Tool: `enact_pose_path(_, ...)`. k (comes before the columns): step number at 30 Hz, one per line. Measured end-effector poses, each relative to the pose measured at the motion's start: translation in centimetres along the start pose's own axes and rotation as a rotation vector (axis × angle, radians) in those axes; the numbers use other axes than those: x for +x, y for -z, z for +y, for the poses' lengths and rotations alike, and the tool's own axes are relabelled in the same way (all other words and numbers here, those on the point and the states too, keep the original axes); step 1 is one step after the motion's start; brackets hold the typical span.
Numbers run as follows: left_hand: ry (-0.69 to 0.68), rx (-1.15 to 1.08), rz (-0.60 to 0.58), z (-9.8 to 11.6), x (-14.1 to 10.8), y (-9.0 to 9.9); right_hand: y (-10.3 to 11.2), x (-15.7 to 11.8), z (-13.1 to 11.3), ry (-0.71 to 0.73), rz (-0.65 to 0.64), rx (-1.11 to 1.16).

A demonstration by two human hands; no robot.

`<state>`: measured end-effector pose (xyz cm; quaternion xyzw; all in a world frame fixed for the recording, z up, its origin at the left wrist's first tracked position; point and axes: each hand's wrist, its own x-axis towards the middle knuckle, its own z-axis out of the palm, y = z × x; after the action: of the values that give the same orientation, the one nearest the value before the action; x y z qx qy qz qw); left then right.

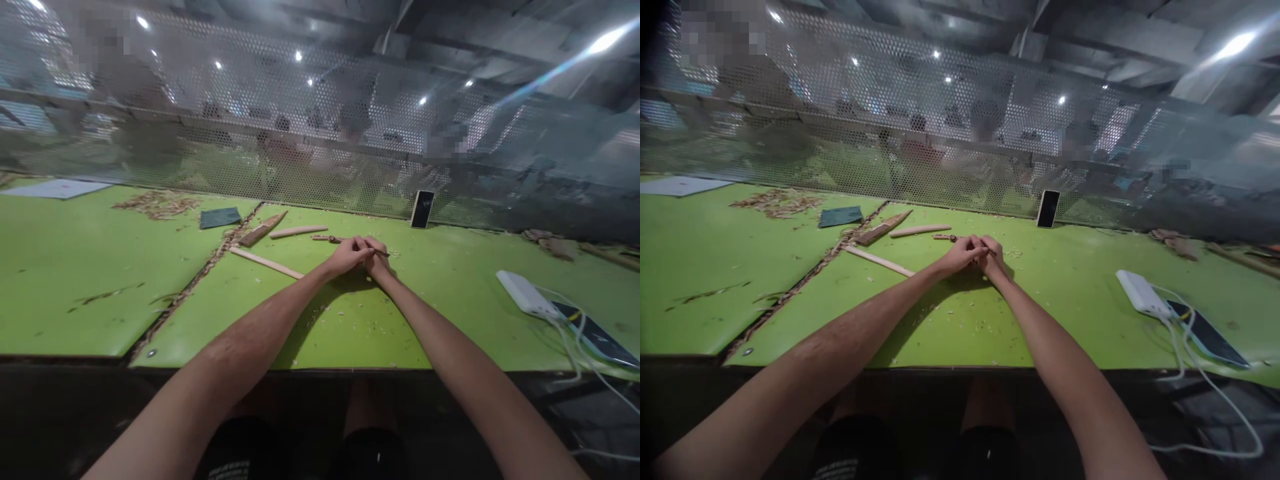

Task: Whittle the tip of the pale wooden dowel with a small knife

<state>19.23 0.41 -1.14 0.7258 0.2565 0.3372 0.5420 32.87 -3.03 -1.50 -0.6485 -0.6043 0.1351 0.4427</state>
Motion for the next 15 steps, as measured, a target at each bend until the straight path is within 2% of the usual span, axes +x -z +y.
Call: enact_pose_path(15,0.046,-0.039,0.007,0.51,-0.11,0.04,-0.13,0.61,0.49,0.002,-0.04,-0.025)
